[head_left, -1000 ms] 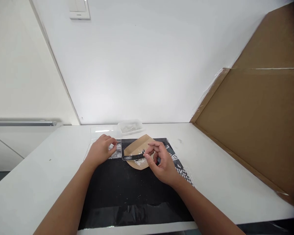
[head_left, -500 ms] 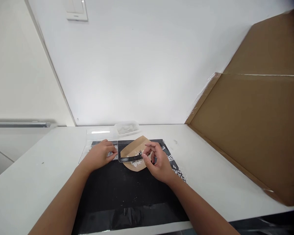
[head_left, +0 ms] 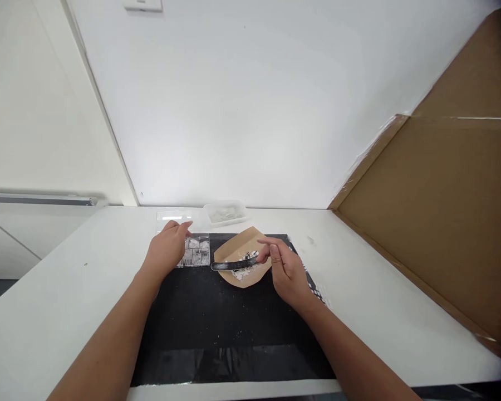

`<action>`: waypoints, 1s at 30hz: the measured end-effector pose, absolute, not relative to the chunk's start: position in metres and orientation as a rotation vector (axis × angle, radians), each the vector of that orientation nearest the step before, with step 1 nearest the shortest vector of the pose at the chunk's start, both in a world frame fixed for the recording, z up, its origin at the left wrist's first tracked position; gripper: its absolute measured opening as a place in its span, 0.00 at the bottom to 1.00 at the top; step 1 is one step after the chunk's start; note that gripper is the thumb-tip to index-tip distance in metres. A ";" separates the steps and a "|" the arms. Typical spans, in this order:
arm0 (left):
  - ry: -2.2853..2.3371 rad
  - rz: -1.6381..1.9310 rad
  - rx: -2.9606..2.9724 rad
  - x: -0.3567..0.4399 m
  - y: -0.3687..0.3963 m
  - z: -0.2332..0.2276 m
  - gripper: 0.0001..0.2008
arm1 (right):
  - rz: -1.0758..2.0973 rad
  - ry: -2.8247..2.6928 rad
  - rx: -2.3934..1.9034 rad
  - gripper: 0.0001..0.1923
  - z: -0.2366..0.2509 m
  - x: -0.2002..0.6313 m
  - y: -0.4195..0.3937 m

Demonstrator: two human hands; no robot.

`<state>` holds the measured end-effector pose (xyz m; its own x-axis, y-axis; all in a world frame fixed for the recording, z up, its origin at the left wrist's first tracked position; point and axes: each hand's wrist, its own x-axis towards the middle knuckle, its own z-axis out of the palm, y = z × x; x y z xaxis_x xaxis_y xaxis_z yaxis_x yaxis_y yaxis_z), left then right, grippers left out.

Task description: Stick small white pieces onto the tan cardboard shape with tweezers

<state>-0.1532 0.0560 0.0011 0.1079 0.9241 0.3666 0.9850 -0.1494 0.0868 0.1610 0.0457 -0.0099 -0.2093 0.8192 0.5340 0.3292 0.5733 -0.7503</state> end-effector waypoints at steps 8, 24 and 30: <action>-1.947 -0.430 -2.057 -0.162 0.062 -0.005 0.36 | 0.729 -1.681 -0.925 0.18 -0.014 0.164 0.047; -1.997 -0.421 -2.093 -0.168 0.057 0.000 0.17 | 0.745 -1.692 -0.870 0.16 -0.023 0.159 0.049; -1.889 -0.436 -2.214 -0.150 0.058 -0.010 0.16 | 0.722 -1.743 -0.882 0.17 -0.023 0.160 0.049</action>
